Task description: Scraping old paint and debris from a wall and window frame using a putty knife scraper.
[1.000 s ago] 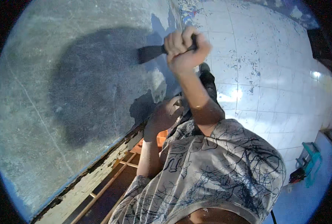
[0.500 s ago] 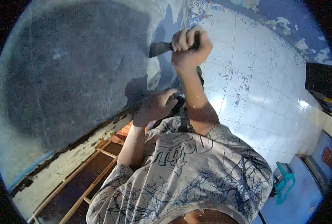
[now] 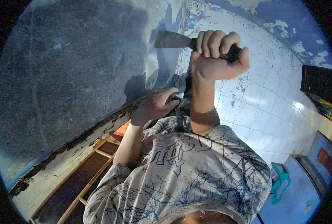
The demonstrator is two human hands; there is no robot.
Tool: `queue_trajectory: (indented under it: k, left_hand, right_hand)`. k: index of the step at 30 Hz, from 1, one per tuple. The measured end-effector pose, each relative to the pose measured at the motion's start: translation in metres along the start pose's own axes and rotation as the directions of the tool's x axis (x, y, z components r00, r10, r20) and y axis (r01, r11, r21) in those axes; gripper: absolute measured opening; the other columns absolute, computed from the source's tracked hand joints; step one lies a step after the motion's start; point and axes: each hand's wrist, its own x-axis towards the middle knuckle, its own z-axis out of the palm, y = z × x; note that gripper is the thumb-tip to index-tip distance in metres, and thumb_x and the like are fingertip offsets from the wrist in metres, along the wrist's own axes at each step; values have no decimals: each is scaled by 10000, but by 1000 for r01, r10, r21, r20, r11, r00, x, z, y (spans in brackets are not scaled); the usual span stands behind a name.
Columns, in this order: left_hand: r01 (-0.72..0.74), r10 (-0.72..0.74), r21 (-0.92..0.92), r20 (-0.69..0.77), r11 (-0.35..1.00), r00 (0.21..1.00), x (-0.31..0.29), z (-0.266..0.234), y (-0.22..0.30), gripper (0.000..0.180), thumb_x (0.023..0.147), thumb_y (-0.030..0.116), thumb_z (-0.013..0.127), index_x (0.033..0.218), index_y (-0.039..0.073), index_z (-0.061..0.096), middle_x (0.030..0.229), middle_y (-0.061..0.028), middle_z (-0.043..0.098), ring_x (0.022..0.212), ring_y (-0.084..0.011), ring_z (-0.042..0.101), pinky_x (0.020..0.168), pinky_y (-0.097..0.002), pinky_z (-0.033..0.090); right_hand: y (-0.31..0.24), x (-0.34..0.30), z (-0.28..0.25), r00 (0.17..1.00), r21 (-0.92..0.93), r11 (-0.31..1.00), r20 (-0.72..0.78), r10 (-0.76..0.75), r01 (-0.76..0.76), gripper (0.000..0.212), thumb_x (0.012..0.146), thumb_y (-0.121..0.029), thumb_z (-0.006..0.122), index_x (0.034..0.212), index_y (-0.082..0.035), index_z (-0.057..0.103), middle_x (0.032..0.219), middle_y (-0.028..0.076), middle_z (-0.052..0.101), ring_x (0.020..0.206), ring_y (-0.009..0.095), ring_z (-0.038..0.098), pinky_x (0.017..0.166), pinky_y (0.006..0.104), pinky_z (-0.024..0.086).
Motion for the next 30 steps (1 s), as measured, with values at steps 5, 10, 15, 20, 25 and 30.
queue_trajectory:
  k: [5, 10, 15, 20, 25, 30]
  left_hand:
    - [29, -16, -97, 124, 995, 992, 3, -4, 1, 411, 793, 310, 547, 1096, 36, 502, 1010, -210, 562, 951, -345, 545, 793, -388, 426]
    - [28, -28, -42, 1, 999, 1000, 5, -1, -3, 412, 791, 324, 552, 1094, 46, 515, 1005, -215, 563, 944, -341, 550, 789, -396, 427]
    - [41, -39, -21, 94, 999, 995, 11, 0, -2, 455, 794, 370, 541, 1105, 39, 504, 1013, -219, 560, 949, -365, 539, 789, -407, 426]
    - [102, -100, -4, 199, 995, 975, 19, -6, -2, 483, 802, 368, 537, 1140, 27, 485, 1076, -216, 545, 1001, -349, 527, 841, -396, 413]
    - [-21, 25, -57, 58, 998, 998, 23, -15, 15, 369, 852, 325, 506, 1100, 52, 487, 918, -175, 569, 838, -277, 570, 745, -344, 432]
    - [63, -51, -171, 77, 983, 996, 34, -23, 26, 370, 814, 281, 565, 1093, 47, 499, 955, -167, 578, 915, -304, 553, 782, -368, 423]
  right_hand:
    - [60, -29, -27, 986, -194, 981, 169, 5, 28, 402, 846, -433, 290, 591, -123, 311, 425, -30, 280, 360, 99, 227, 351, 250, 220]
    - [22, -1, -14, 975, 176, 965, 143, 170, -194, 446, 852, -484, 288, 614, -112, 348, 445, -13, 286, 383, 110, 230, 369, 259, 218]
    - [65, -27, -14, 986, -77, 995, 160, -48, 61, 399, 886, -385, 345, 633, -76, 363, 518, 11, 341, 414, 98, 299, 393, 216, 231]
    - [45, 7, -15, 971, -207, 953, 49, 236, -221, 433, 839, -451, 370, 595, -95, 337, 436, -7, 271, 386, 125, 258, 390, 261, 248]
    - [63, 29, -11, 996, -50, 999, 86, 13, -8, 429, 844, -448, 327, 581, -109, 312, 417, -17, 238, 354, 120, 211, 359, 252, 216]
    - [50, 52, -1, 934, 33, 944, -133, 331, -329, 457, 838, -484, 315, 561, -122, 289, 425, -31, 216, 363, 111, 188, 362, 256, 186]
